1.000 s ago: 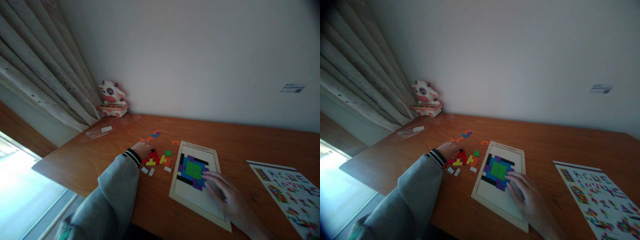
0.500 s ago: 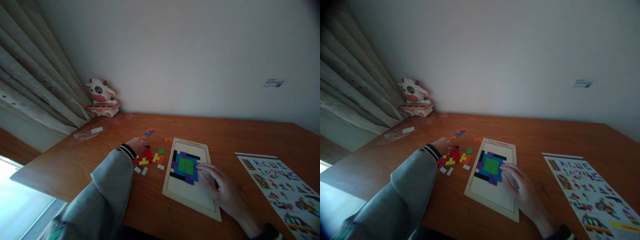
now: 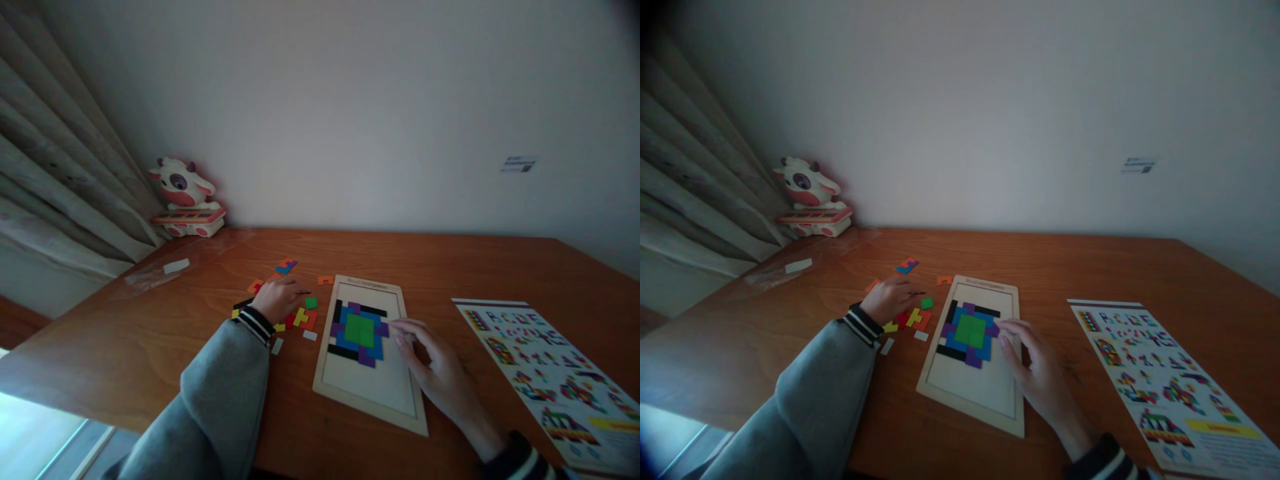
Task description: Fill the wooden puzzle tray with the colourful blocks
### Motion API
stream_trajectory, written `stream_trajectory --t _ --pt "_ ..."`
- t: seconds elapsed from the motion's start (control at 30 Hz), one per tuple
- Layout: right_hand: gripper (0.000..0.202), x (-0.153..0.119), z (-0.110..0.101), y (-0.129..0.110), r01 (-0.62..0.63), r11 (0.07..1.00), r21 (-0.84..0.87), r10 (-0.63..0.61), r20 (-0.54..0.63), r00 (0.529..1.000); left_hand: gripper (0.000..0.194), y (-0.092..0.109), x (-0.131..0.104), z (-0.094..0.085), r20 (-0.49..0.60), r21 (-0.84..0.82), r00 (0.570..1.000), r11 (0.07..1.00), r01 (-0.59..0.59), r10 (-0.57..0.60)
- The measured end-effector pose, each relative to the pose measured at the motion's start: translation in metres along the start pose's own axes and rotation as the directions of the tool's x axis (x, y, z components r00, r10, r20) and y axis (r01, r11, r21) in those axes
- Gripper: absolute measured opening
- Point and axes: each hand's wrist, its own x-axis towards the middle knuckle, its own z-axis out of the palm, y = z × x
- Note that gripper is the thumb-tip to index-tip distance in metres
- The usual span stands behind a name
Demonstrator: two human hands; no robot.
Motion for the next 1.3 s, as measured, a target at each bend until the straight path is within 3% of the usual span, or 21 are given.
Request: stream_trajectory --t 0.1,0.23,0.37,0.5,0.63,0.77,0.87,1.1,1.3 --pt "0.021 0.000 -0.001 -0.005 0.084 0.996 -0.019 -0.084 -0.013 0.996 0.019 0.045 0.002 0.014 -0.236 -0.180 0.951 0.952 -0.246 0.201" --pt "0.030 -0.005 -0.001 -0.011 0.265 0.962 -0.067 -0.268 -0.033 0.963 0.018 0.102 0.004 0.034 -0.320 -0.284 0.870 0.838 -0.467 0.377" --pt "0.030 -0.010 -0.003 -0.014 0.390 0.914 -0.113 -0.394 -0.018 0.919 0.016 0.124 0.002 0.046 -0.371 -0.424 0.826 0.714 -0.557 0.424" --pt "0.025 -0.012 -0.008 -0.013 0.401 0.902 -0.161 -0.405 0.010 0.914 0.014 0.119 0.000 0.047 -0.401 -0.500 0.832 0.669 -0.550 0.384" --pt "0.024 -0.013 -0.015 -0.003 0.391 0.898 -0.199 -0.385 0.072 0.920 0.016 0.093 -0.002 0.043 -0.394 -0.367 0.818 0.744 -0.558 0.420" --pt "0.021 -0.016 -0.021 0.009 0.393 0.885 -0.251 -0.360 0.169 0.918 0.017 0.061 -0.006 0.039 -0.287 -0.265 0.869 0.839 -0.476 0.403" --pt "0.022 -0.015 -0.020 0.010 0.387 0.889 -0.245 -0.341 0.210 0.916 0.020 0.049 -0.009 0.040 -0.231 -0.241 0.908 0.884 -0.401 0.349" --pt "0.029 -0.014 -0.018 0.002 0.380 0.890 -0.254 -0.301 0.299 0.905 0.028 0.046 -0.012 0.047 -0.137 -0.225 0.938 0.912 -0.343 0.319" --pt "0.036 -0.015 -0.018 0.004 0.343 0.894 -0.290 -0.247 0.321 0.914 0.043 0.049 -0.015 0.042 -0.038 -0.256 0.950 0.916 -0.309 0.310"
